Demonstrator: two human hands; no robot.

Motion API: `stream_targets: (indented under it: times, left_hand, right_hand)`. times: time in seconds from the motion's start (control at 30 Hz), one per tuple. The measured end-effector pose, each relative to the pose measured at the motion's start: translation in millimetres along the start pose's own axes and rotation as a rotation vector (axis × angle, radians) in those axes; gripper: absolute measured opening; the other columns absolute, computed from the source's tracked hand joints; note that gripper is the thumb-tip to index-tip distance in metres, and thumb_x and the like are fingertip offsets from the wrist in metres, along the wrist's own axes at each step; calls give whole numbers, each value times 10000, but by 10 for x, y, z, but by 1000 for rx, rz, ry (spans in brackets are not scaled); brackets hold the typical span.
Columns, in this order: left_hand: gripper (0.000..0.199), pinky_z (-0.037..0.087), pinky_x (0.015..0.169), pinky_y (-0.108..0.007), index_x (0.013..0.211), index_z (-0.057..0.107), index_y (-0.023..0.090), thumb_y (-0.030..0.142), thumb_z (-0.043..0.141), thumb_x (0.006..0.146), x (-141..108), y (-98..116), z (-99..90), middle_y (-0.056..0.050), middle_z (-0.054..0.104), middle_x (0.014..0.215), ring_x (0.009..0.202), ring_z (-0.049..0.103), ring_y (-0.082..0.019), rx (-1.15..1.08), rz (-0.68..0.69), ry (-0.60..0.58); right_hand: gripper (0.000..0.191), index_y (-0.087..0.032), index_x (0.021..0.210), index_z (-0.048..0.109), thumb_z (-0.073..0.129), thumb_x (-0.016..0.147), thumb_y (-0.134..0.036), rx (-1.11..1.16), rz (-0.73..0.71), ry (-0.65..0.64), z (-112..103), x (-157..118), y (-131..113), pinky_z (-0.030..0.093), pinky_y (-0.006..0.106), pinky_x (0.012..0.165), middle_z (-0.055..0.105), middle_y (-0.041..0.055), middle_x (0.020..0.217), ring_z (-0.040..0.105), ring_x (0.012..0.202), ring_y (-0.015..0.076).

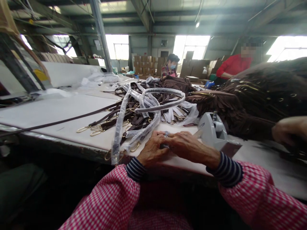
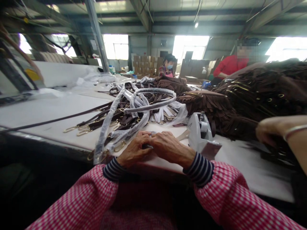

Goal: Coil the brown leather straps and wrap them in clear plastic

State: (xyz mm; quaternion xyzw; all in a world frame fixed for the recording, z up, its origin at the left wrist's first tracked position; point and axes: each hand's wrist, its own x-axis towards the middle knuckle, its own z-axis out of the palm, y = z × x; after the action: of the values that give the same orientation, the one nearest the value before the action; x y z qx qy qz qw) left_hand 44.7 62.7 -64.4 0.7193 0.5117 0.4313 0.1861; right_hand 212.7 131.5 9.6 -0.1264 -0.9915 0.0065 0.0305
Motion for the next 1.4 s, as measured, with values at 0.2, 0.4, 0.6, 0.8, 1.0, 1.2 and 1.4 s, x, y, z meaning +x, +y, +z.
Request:
stream_targets:
  times: [0.2,0.4,0.6,0.8,1.0,1.2,1.4]
  left_hand:
    - [105,398,1132,-424,909,777,196,258,699,874,-32,17,-6,-80,745,1069,1268,520,-298,20,-3,-5]
    - [169,402,1138,-445,914,790,180,336,725,900,-22,-45,-10,-97,739,1012,1315,505,-322,43,27,-17]
    - [214,410,1152,-426,1009,796,196,281,833,816,32,-160,-143,-68,769,1119,1356,521,-313,91,97,-171]
    - [223,431,1132,-452,980,772,185,388,778,889,6,-155,-104,-97,747,1108,1350,525,-317,180,121,-120]
    - [189,397,1170,-453,1009,718,182,361,683,958,-4,-57,-132,-94,705,1174,1306,539,-281,304,185,-153]
    - [223,518,1020,-465,930,666,189,318,515,1032,37,57,-111,-77,675,991,1131,587,-271,436,293,-178]
    - [234,597,932,-364,981,699,250,348,490,1022,-236,312,-375,-48,724,1007,984,677,-235,390,192,-52]
  right_hand:
    - [534,-192,1374,581,461,890,0,79,52,130,228,-209,-96,544,363,947,671,134,1325,672,1166,262]
    - [311,-148,1184,640,510,912,-74,77,250,343,567,-442,-363,570,419,975,662,162,1228,640,1132,292]
    - [398,-142,1384,574,502,993,-146,-12,312,481,850,-541,-461,474,560,1088,608,164,1376,571,1226,349]
    - [411,-241,1390,582,452,1014,-138,270,320,479,756,-586,-415,447,520,1149,574,97,1384,542,1283,289]
    - [423,-233,1372,597,437,996,-121,332,335,499,756,-577,-384,404,549,1185,580,100,1387,545,1300,295]
    - [422,-232,1354,607,540,958,-105,367,347,582,757,-574,-481,465,518,1142,607,96,1385,575,1272,287]
    - [309,-275,1233,672,558,976,-146,305,400,991,546,-951,-348,496,436,1090,635,74,1299,578,1257,251]
